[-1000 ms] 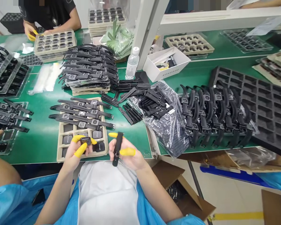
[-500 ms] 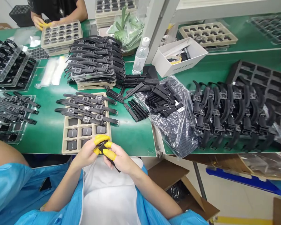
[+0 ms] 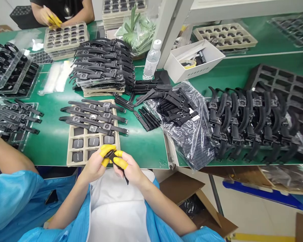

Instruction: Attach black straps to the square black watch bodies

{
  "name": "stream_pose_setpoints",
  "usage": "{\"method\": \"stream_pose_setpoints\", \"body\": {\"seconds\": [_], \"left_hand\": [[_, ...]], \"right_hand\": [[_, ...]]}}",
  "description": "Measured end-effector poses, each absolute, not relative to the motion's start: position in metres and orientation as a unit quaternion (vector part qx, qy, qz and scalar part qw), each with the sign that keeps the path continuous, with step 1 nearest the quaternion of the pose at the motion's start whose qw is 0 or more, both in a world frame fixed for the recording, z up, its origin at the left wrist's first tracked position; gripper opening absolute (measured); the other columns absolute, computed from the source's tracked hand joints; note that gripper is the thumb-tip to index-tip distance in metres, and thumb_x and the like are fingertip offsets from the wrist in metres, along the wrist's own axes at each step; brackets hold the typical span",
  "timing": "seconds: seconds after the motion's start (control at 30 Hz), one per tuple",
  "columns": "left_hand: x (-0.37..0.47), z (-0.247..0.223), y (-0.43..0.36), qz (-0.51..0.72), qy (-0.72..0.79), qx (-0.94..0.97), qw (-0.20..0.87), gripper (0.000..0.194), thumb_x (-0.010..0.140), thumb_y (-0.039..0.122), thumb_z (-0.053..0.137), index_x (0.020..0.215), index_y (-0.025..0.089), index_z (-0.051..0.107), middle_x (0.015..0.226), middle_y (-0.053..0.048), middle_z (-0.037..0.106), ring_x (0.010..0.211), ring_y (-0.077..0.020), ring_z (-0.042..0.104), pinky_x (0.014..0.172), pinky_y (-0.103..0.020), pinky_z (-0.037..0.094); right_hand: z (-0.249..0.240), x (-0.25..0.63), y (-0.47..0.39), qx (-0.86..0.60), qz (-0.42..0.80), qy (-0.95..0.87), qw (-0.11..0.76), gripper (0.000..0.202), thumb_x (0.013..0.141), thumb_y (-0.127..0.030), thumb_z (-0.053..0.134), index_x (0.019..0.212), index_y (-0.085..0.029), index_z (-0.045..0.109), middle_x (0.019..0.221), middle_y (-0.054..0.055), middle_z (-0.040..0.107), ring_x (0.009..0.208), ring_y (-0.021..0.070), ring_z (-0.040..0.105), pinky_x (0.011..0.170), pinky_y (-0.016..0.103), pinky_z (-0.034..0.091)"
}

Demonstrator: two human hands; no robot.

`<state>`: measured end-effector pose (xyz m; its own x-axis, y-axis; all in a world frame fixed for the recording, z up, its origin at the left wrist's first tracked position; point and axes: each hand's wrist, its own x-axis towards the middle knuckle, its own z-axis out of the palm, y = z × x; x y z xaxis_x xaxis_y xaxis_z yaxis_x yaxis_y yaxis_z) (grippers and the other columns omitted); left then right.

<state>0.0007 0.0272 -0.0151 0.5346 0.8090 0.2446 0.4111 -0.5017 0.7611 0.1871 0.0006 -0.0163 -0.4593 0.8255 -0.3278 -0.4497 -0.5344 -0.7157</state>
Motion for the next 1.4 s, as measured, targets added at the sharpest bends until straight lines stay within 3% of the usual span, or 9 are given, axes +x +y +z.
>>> {"method": "stream_pose_setpoints", "body": {"seconds": [0.2,0.4,0.53,0.73,0.9,1.03,1.17,1.27,1.4], "left_hand": [[-0.004,-0.004,0.03,0.266,0.345,0.829,0.35,0.054,0.103,0.02,0.041,0.157,0.022,0.039,0.13,-0.016,0.059,0.12,-0.0279,0.06,0.103,-0.045,0.054],[-0.007,0.001,0.033,0.204,0.365,0.865,0.279,0.049,0.1,0.022,0.047,0.149,0.019,0.049,0.122,-0.016,0.062,0.116,-0.0302,0.06,0.099,-0.047,0.056],[-0.009,0.005,0.033,0.199,0.351,0.862,0.308,0.045,0.102,0.021,0.044,0.147,0.019,0.051,0.126,-0.016,0.063,0.12,-0.0297,0.06,0.102,-0.047,0.056],[-0.015,-0.009,0.027,0.293,0.375,0.785,0.397,0.045,0.103,0.026,0.054,0.148,0.024,0.049,0.13,-0.015,0.067,0.116,-0.0253,0.067,0.097,-0.04,0.059],[-0.008,-0.021,0.018,0.45,0.413,0.682,0.403,0.018,0.093,0.036,0.073,0.105,0.023,0.072,0.099,-0.009,0.074,0.09,-0.0222,0.072,0.079,-0.036,0.062],[-0.009,-0.007,0.024,0.565,0.459,0.517,0.45,0.028,0.092,0.049,0.073,0.101,0.023,0.067,0.1,-0.008,0.076,0.087,-0.0231,0.075,0.076,-0.04,0.065],[-0.021,0.013,0.037,0.641,0.501,0.395,0.426,0.033,0.092,0.049,0.074,0.105,0.023,0.058,0.104,-0.005,0.079,0.064,-0.0165,0.074,0.065,-0.035,0.066],[-0.022,0.013,0.036,0.546,0.514,0.49,0.444,0.025,0.098,0.037,0.068,0.117,0.024,0.06,0.108,-0.006,0.08,0.066,-0.0166,0.076,0.067,-0.034,0.067],[-0.011,-0.003,0.026,0.337,0.433,0.735,0.398,0.037,0.098,0.017,0.058,0.134,0.024,0.065,0.121,-0.011,0.077,0.103,-0.0234,0.078,0.091,-0.036,0.065]], "right_hand": [[-0.018,0.186,0.0,-0.336,0.812,-0.244,0.41,0.031,0.094,-0.049,0.065,0.086,-0.021,0.055,0.042,-0.011,0.04,0.038,0.0083,0.027,0.044,0.024,0.026],[-0.014,0.187,0.002,-0.367,0.804,-0.267,0.384,0.033,0.093,-0.052,0.064,0.085,-0.021,0.054,0.042,-0.011,0.039,0.039,0.0083,0.024,0.043,0.024,0.023],[-0.013,0.189,0.001,-0.378,0.791,-0.302,0.375,0.035,0.095,-0.053,0.062,0.084,-0.021,0.053,0.043,-0.011,0.042,0.039,0.008,0.025,0.046,0.024,0.025],[-0.015,0.191,-0.001,-0.377,0.77,-0.335,0.39,0.039,0.095,-0.06,0.062,0.091,-0.022,0.053,0.047,-0.01,0.049,0.042,0.01,0.034,0.049,0.026,0.03],[-0.013,0.186,0.003,-0.32,0.803,-0.33,0.379,0.045,0.091,-0.066,0.064,0.088,-0.023,0.051,0.054,-0.01,0.043,0.045,0.0094,0.033,0.048,0.025,0.03],[-0.01,0.188,0.007,-0.295,0.855,-0.305,0.299,0.047,0.088,-0.066,0.068,0.088,-0.02,0.057,0.054,-0.013,0.03,0.046,0.0075,0.017,0.044,0.024,0.016],[-0.011,0.197,0.009,-0.343,0.834,-0.331,0.278,0.041,0.088,-0.058,0.072,0.087,-0.019,0.058,0.055,-0.011,0.038,0.046,0.0069,0.024,0.045,0.024,0.018],[-0.01,0.198,0.009,-0.388,0.794,-0.325,0.336,0.041,0.085,-0.055,0.076,0.09,-0.022,0.052,0.062,-0.009,0.05,0.046,0.007,0.035,0.044,0.023,0.025],[-0.003,0.191,0.007,-0.348,0.806,-0.333,0.344,0.037,0.09,-0.055,0.069,0.089,-0.022,0.052,0.058,-0.008,0.052,0.044,0.0081,0.036,0.044,0.024,0.027]]}}
